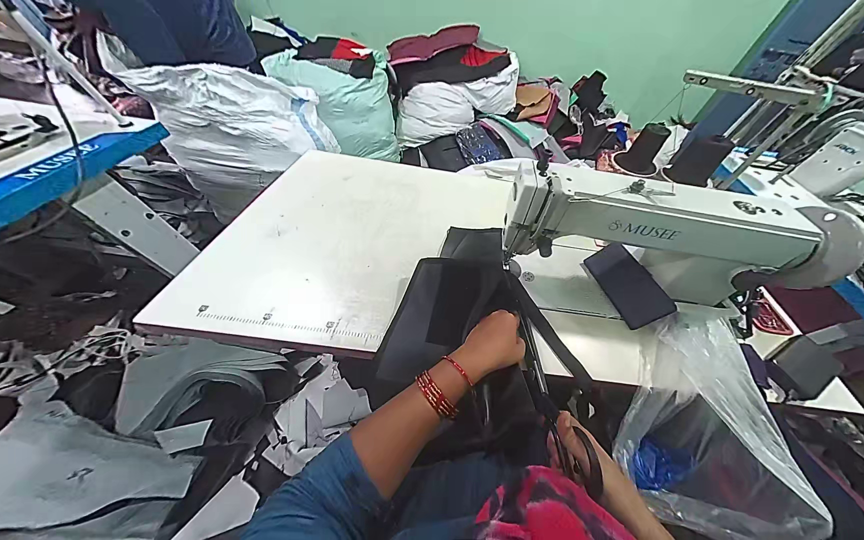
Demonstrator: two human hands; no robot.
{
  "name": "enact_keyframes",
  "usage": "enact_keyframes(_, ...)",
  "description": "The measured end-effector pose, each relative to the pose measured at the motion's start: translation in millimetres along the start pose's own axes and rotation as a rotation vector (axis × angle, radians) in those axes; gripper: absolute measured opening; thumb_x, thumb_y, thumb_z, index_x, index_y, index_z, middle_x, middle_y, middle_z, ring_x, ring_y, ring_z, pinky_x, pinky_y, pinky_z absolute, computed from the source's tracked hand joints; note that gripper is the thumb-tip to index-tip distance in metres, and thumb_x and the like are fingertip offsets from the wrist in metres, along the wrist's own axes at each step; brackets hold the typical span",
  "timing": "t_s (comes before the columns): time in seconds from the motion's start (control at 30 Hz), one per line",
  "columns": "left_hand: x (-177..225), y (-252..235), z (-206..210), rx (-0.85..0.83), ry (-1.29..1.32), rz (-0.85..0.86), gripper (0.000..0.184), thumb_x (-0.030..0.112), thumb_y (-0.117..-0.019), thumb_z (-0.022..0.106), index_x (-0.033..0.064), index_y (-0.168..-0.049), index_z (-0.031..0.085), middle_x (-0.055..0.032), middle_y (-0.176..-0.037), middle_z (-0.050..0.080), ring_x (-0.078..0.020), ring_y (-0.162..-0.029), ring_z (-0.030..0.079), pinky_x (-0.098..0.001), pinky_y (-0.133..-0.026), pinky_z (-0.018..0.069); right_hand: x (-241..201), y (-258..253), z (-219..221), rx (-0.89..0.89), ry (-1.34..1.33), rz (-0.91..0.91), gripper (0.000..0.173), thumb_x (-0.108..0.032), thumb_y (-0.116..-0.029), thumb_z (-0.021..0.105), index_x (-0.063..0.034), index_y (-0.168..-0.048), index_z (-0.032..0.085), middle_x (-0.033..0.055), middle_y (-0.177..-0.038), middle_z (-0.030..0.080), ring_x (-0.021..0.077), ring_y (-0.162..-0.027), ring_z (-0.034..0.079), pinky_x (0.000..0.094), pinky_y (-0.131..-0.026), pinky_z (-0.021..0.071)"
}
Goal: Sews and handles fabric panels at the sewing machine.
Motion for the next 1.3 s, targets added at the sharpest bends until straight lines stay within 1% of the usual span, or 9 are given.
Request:
enact_keyframes(0.17,1.2,0.5,0.6,-0.019,-0.029,0.001,0.04,0.016,-0.0995,0.053,-0.0079,-0.13,0.061,-0.0265,-0.124,0.062,-0.0386,-0.12,0.06,-0.0555,-0.1,0.0488,0.3,0.2,3.3,0.021,-0.034,0.006,0.048,-0.057,-0.0985,0.055,-0.0107,-0.108,0.048,-0.0077,-0.064,0.051,0.0001,-0.047,0.05,0.0148,-0.048,0.0473)
enact_keyframes(0.4,1.4,-0.2,1.5,-0.01,-0.022,0.0,0.039,0.016,-0.0984,0.054,-0.0085,-0.127,0.062,-0.0264,-0.123,0.062,-0.0388,-0.12,0.061,-0.0558,-0.099,0.0492,-1.2,0.3,4.8,0.051,0.031,-0.005,0.049,-0.057,-0.0958,0.059,-0.0099,-0.108,0.048,-0.0082,-0.064,0.05,-0.0003,-0.048,0.049,0.0147,-0.049,0.0464)
enact_keyframes(0.77,1.6,0.4,1.4,-0.014,-0.033,-0.005,0.04,0.016,-0.0993,0.053,-0.0081,-0.13,0.061,-0.026,-0.125,0.061,-0.0377,-0.121,0.06,-0.0544,-0.101,0.0486,-2.4,1.2,6.1,0.05,0.097,-0.004,0.038,-0.047,-0.1012,0.053,-0.0093,-0.108,0.049,-0.0066,-0.066,0.051,0.0007,-0.049,0.05,0.0154,-0.049,0.0469)
enact_keyframes(0.9,0.9,0.4,0.7,-0.008,-0.031,0.005,0.04,0.016,-0.0991,0.052,-0.0083,-0.13,0.061,-0.0264,-0.124,0.062,-0.0381,-0.12,0.06,-0.0547,-0.101,0.0482,0.1,0.6,3.9,0.035,0.035,-0.003,0.038,-0.048,-0.1021,0.05,-0.0103,-0.106,0.049,-0.0075,-0.064,0.051,0.0004,-0.048,0.05,0.0155,-0.048,0.0468)
enact_keyframes(1.0,-0.2,1.9,-1.1,-0.007,-0.006,0.015,0.044,0.015,-0.1004,0.051,-0.0077,-0.138,0.057,-0.027,-0.128,0.061,-0.038,-0.124,0.059,-0.0535,-0.104,0.0464,1.6,5.0,-4.3,-0.026,-0.009,0.013,0.057,-0.062,-0.097,0.052,-0.0093,-0.117,0.051,-0.0094,-0.065,0.052,0.0001,-0.049,0.051,0.0159,-0.048,0.048)
enact_keyframes(1.07,-1.1,2.0,-2.5,0.006,0.005,0.027,0.044,0.014,-0.0996,0.051,-0.0079,-0.138,0.057,-0.0273,-0.126,0.062,-0.0383,-0.122,0.06,-0.0531,-0.103,0.0467,1.2,12.4,-15.4,-0.073,0.008,0.017,0.07,-0.072,-0.0904,0.057,-0.0099,-0.121,0.053,-0.0108,-0.066,0.052,0.0,-0.049,0.05,0.0166,-0.047,0.0473)
enact_keyframes(1.13,-1.9,2.0,-2.5,0.004,0.01,0.026,0.042,0.013,-0.099,0.052,-0.0084,-0.134,0.059,-0.0271,-0.125,0.062,-0.0385,-0.121,0.06,-0.0533,-0.102,0.0472,-4.7,22.2,-28.4,-0.089,0.032,0.007,0.075,-0.076,-0.0856,0.06,-0.0104,-0.12,0.055,-0.0106,-0.067,0.053,0.0012,-0.049,0.051,0.0184,-0.046,0.0479)
enact_keyframes(1.23,-2.8,0.0,-1.3,-0.001,0.018,0.021,0.044,0.012,-0.0982,0.053,-0.0083,-0.137,0.057,-0.0276,-0.129,0.061,-0.0382,-0.124,0.059,-0.0531,-0.105,0.0462,-27.3,32.7,-50.2,-0.026,0.212,-0.022,0.076,-0.077,-0.0861,0.059,-0.0105,-0.123,0.052,-0.0106,-0.069,0.051,0.0017,-0.048,0.049,0.0193,-0.044,0.0467)
enact_keyframes(1.3,-3.7,-1.7,-0.5,0.005,0.016,0.021,0.046,0.012,-0.0975,0.053,-0.0073,-0.14,0.056,-0.0271,-0.13,0.061,-0.0377,-0.125,0.059,-0.0527,-0.106,0.0456,-43.2,27.8,-70.6,0.094,0.403,-0.023,0.067,-0.068,-0.09,0.056,-0.0095,-0.124,0.053,-0.0087,-0.067,0.053,0.0034,-0.044,0.05,0.022,-0.042,0.0471)
Point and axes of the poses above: each hand's wrist, its own y-axis away from the middle knuckle, its own z-axis out of the palm, x = y × z, the point moved 9 cm from there along -y, towards the middle knuckle
